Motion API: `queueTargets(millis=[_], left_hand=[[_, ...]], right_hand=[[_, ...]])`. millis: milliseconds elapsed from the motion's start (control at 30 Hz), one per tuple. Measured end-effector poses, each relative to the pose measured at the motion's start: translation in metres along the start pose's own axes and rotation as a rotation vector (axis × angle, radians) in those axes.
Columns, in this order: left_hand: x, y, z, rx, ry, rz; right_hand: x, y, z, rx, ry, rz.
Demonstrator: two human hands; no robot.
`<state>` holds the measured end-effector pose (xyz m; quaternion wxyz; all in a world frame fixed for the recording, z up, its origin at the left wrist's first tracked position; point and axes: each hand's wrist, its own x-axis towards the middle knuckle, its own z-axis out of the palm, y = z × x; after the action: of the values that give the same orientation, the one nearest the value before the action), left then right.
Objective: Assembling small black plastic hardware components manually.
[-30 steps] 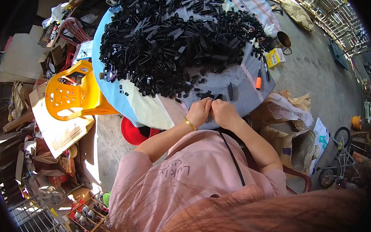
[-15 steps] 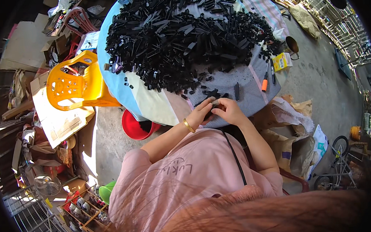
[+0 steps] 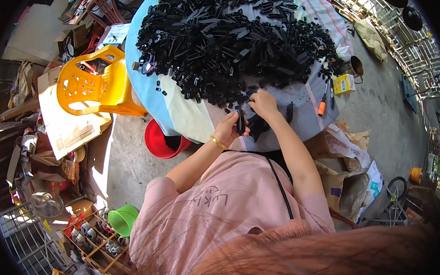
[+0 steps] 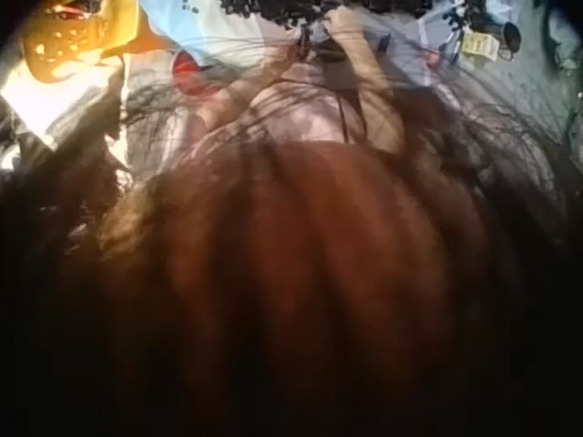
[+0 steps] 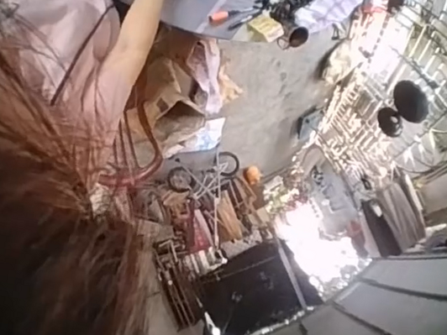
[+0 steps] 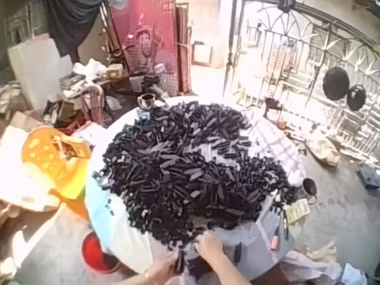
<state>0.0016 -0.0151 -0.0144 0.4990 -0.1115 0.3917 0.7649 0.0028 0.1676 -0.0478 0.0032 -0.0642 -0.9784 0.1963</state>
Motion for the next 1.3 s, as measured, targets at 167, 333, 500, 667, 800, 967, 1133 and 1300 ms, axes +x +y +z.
queueTargets(millis=[167,333,500,667,800,967,1133,1300], left_hand=[[0.0,0.006,0.0,-0.05,0.025,0.031],[0.0,0.007,0.008,-0.011,0.017,0.093],[0.005,0.0,0.025,0.213,0.008,0.276],[0.01,-0.01,0.034,0.456,0.052,0.395],[0.015,-0.016,0.039,0.582,0.112,0.554],[0.018,-0.018,0.041,0.582,0.102,0.622],[0.009,-0.013,0.047,0.457,0.085,0.429],[0.007,-0.017,0.045,0.639,0.098,0.686]], right_hand=[[-0.019,-0.015,-0.024,0.397,0.029,0.043],[-0.057,-0.04,-0.066,0.886,0.048,0.1],[-0.077,-0.058,-0.084,0.698,0.198,0.028],[-0.082,-0.055,-0.081,0.358,0.436,-0.149],[-0.087,-0.057,-0.085,0.401,0.398,-0.066],[-0.09,-0.06,-0.085,0.496,0.402,0.014],[-0.093,-0.062,-0.086,0.478,0.394,0.085],[-0.094,-0.064,-0.085,0.266,0.377,0.0]])
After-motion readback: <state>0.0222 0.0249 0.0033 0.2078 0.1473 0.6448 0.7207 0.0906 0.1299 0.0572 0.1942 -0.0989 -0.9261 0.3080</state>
